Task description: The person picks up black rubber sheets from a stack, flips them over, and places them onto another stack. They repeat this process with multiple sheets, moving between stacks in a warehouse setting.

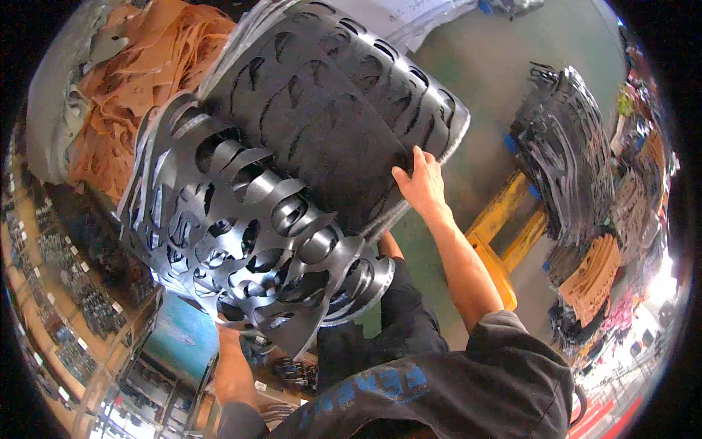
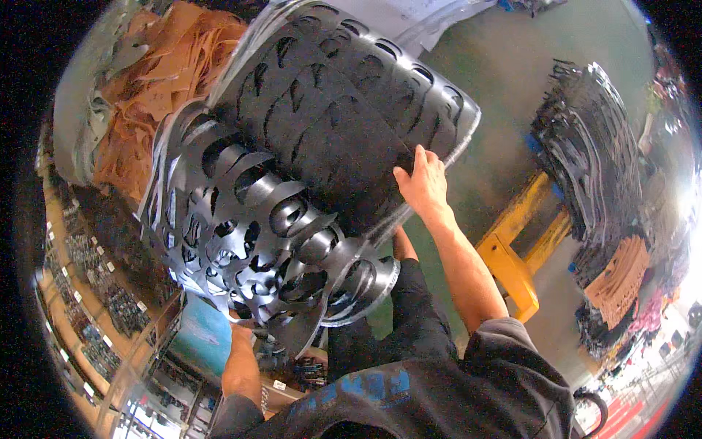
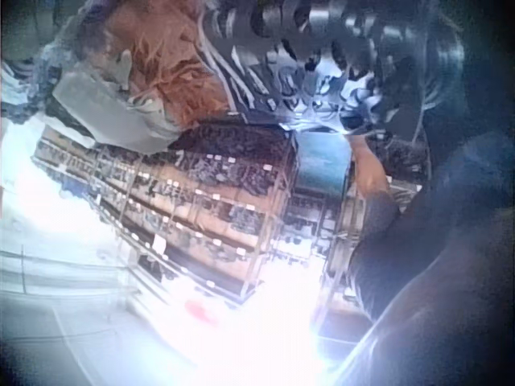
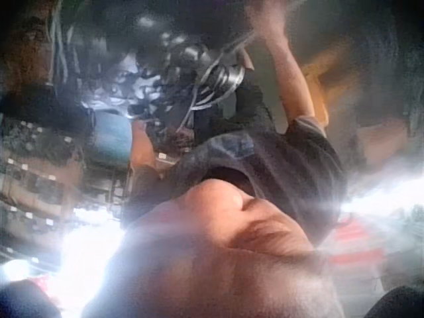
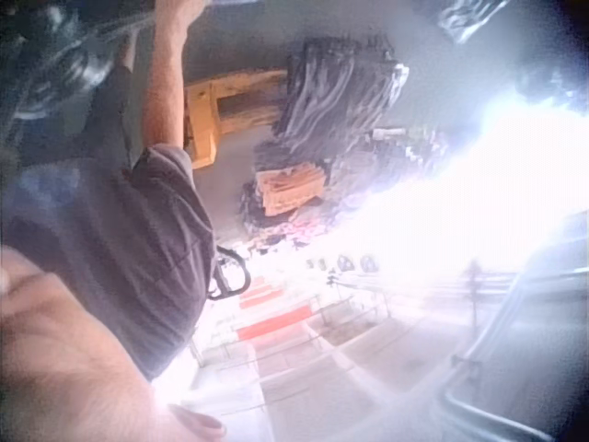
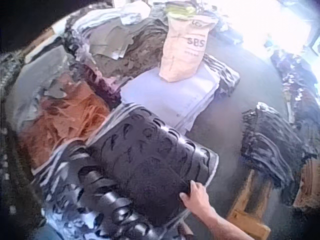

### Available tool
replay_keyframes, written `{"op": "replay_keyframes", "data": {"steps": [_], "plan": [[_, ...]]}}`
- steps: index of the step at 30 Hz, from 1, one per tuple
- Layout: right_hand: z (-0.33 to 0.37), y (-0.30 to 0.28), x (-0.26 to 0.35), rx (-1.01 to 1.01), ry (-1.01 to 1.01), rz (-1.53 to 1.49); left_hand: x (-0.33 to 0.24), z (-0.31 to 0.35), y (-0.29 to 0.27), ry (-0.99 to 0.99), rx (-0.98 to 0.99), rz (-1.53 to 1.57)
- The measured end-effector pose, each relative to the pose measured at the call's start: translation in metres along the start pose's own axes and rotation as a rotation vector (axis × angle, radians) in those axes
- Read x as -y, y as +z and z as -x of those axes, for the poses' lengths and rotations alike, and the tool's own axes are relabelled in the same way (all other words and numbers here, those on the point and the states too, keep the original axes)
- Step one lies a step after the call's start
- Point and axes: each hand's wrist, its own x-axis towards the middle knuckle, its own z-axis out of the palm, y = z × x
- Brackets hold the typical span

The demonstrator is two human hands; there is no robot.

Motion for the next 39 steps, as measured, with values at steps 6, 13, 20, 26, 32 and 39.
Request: {"op": "replay_keyframes", "data": {"steps": [6, 13, 20, 26, 32, 39], "plan": [[0.016, 0.041, -0.031, 0.183, -0.087, -0.131, -0.007, 0.025, 0.017, -0.02, -0.029, -0.009], [0.053, -0.08, 0.123, 0.495, -0.279, -0.673, 0.001, 0.011, -0.004, -0.029, -0.082, -0.049], [0.177, -0.048, 0.19, 0.966, -1.114, -0.218, 0.023, -0.05, -0.06, 0.188, 0.296, -0.089], [0.045, -0.026, 0.041, 0.749, -0.392, -0.877, 0.01, -0.047, -0.047, 0.003, -0.091, -0.051], [-0.107, -0.021, -0.121, 0.014, 0.47, -0.001, 0.005, -0.026, -0.027, 0.045, -0.143, 0.026], [-0.163, 0.021, -0.198, 0.513, 0.749, -0.408, 0.006, -0.046, -0.056, -0.003, -0.064, -0.187]]}}
